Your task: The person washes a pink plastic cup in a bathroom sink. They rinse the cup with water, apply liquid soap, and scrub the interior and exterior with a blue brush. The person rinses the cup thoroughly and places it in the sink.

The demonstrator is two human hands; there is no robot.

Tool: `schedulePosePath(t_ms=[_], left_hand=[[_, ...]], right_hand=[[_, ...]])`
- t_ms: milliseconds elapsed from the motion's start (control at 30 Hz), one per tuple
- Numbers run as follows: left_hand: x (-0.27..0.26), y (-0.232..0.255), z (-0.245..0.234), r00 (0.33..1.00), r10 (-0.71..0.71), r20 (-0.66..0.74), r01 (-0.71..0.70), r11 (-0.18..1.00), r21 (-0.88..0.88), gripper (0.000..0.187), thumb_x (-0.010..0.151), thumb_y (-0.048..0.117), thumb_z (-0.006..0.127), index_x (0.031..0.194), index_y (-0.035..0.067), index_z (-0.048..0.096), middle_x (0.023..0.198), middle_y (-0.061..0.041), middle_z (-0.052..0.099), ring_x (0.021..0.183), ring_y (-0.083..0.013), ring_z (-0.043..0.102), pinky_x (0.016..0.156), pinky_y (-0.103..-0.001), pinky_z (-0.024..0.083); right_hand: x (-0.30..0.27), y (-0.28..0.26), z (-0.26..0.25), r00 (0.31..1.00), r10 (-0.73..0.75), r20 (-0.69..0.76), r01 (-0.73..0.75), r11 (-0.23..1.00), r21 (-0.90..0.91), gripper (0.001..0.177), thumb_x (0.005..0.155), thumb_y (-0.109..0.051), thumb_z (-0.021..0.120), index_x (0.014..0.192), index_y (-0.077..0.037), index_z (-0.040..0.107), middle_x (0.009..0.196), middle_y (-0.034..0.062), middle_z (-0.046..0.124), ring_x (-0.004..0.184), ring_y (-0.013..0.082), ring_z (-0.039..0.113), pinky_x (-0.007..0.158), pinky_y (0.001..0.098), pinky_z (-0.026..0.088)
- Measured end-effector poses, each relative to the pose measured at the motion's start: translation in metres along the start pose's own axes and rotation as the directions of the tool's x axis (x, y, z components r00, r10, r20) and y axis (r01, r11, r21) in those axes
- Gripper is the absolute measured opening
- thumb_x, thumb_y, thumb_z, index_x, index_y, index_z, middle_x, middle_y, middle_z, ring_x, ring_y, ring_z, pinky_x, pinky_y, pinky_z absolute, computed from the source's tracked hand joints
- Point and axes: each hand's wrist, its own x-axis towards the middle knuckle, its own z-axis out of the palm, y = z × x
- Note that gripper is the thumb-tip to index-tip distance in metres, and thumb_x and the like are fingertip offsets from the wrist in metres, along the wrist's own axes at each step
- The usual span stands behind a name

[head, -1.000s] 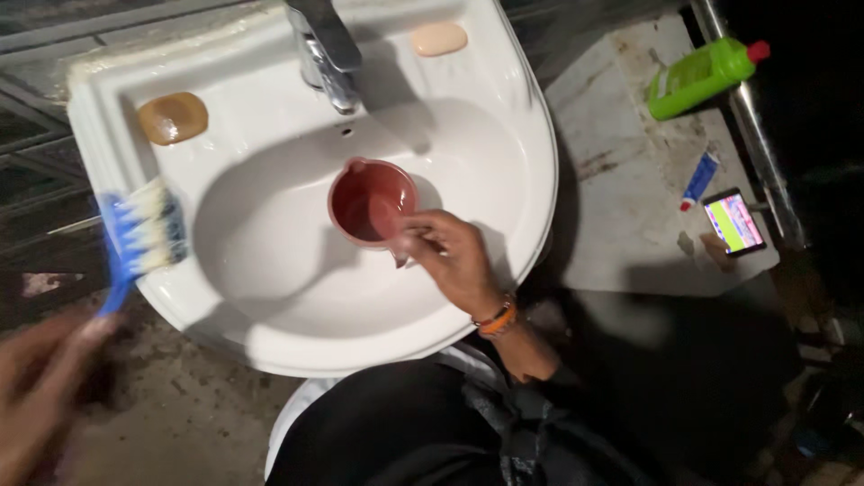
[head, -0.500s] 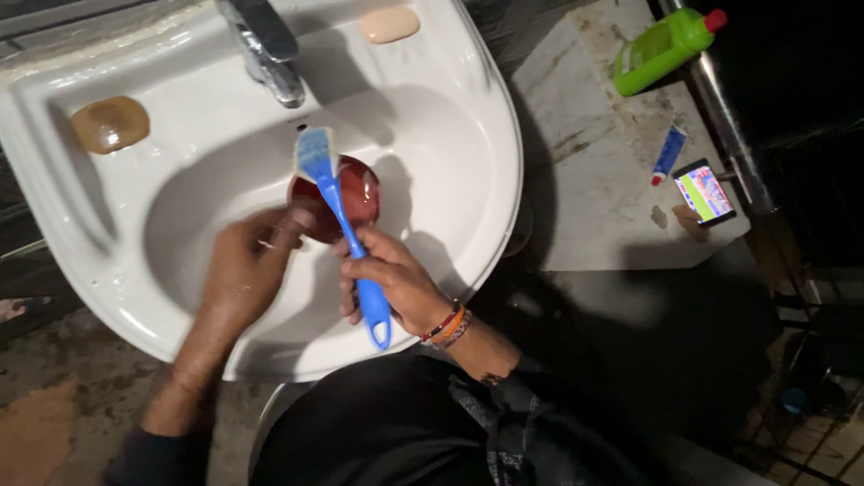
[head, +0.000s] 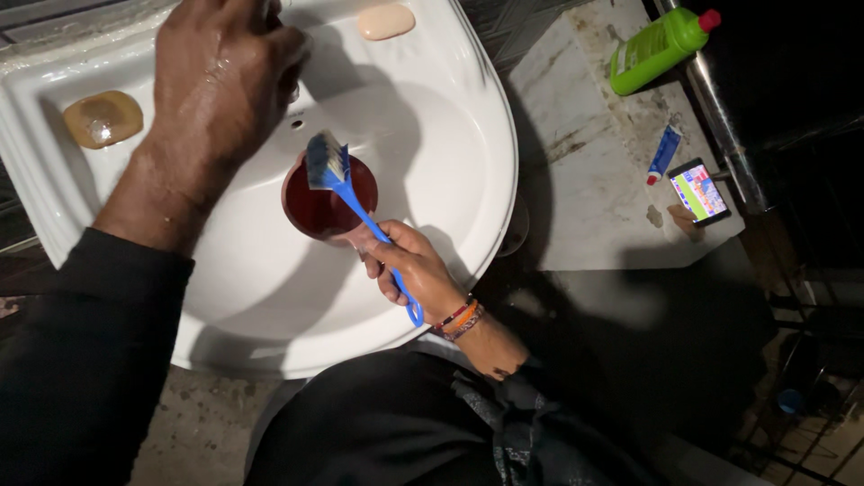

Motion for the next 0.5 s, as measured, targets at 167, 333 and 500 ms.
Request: schedulePosePath(t_ms=[167,333,500], left_hand=[[-0.005,-0.033,0.015,0.996,-0.025,0.089,0.033,0.996,-0.082,0.013,0.099,0.014,0.077,0.109,0.007,0.077,0.093,-0.006,0.070,0.088,-0.0217,0.068,0.069,-0.034,0.055],[-0.039,-0.038,0.037,0.962,-0.218,-0.166,0.157,0.936,-0.315,0.025,0.104,0.005,0.083,0.123,0.001,0.067,0.116,-0.013,0.067,0.097,-0.0277,0.072,0.076,-0.035,0.059],[-0.077,-0.008,0.089,0.384,-0.632,0.673,0.599,-0.384,-0.703,0.026,0.104,0.010,0.055,0.127,-0.001,0.061,0.092,-0.007,0.072,0.070,-0.0154,0.070,0.064,-0.029,0.062]], right_hand=[[0.001,-0.006,0.002,1.000,0.018,0.007,-0.017,0.999,-0.038,0.024,0.104,-0.027,0.058,0.108,-0.003,0.058,0.081,0.0045,0.058,0.048,0.0052,0.050,0.037,0.0204,0.033],[0.007,-0.009,-0.006,1.000,0.027,-0.009,-0.028,0.995,-0.092,0.035,0.099,-0.026,0.060,0.123,-0.001,0.060,0.083,0.0041,0.062,0.049,0.0045,0.050,0.038,0.0204,0.035],[0.012,-0.006,-0.021,0.998,0.014,-0.062,-0.020,0.995,-0.094,0.038,0.100,-0.023,0.061,0.131,-0.002,0.061,0.080,0.0031,0.060,0.049,0.0032,0.046,0.038,0.0192,0.033]])
